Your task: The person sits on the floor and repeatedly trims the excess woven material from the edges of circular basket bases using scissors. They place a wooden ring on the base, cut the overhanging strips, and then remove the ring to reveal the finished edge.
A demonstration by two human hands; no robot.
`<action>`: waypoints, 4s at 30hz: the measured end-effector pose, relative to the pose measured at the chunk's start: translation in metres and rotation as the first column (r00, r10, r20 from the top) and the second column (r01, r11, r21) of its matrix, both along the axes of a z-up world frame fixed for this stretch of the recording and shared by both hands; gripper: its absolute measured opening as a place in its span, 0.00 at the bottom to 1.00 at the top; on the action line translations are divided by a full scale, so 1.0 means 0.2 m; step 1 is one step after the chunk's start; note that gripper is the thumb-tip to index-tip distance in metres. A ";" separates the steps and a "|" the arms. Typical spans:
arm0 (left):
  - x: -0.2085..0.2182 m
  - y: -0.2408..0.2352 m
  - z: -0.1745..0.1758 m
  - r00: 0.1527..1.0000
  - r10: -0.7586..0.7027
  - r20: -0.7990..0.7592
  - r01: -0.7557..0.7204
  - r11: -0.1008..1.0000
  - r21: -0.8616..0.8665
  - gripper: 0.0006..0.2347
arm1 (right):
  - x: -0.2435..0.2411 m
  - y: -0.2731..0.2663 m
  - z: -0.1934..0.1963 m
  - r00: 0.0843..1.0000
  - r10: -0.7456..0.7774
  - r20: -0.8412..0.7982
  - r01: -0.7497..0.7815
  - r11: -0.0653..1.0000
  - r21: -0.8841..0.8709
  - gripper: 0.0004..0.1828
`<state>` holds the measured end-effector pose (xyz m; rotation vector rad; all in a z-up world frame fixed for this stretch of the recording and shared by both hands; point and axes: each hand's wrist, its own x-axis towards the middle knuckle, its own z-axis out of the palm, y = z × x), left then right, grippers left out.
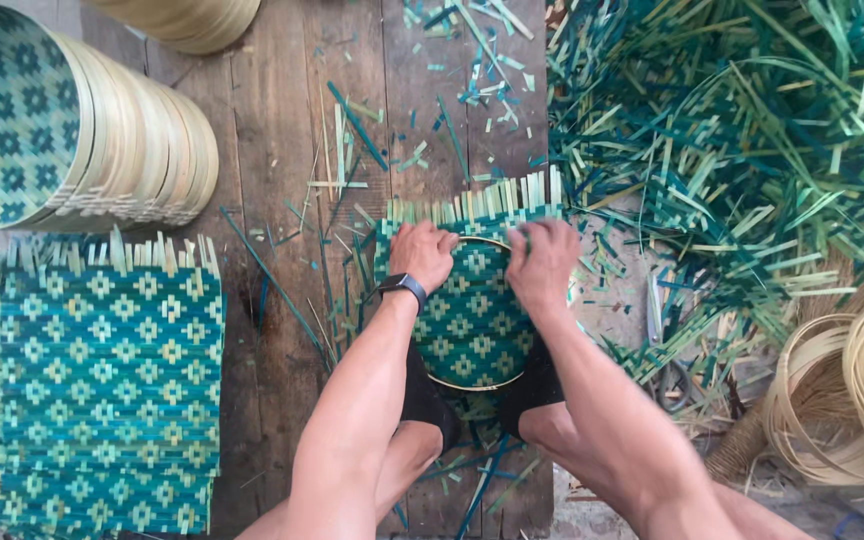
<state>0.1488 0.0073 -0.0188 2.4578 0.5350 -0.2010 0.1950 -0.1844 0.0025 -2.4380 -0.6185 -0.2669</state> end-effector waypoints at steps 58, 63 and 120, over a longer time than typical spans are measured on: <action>-0.60 0.12 -0.31 0.526 0.750 -0.402 -0.819 0.319 -0.476 0.18 | 0.15 0.44 0.06 0.650 -0.065 -0.758 -0.446 0.774 -0.449 0.48; -0.62 0.09 -0.34 0.590 0.746 -0.309 -0.780 0.428 -0.457 0.19 | 0.11 0.39 -0.10 0.764 0.069 -0.641 -0.335 0.892 -0.304 0.40; -0.32 -0.11 0.02 0.922 0.087 0.378 -0.110 0.993 0.038 0.22 | -0.04 -0.88 -0.20 0.250 0.310 -0.917 0.541 0.741 0.398 0.37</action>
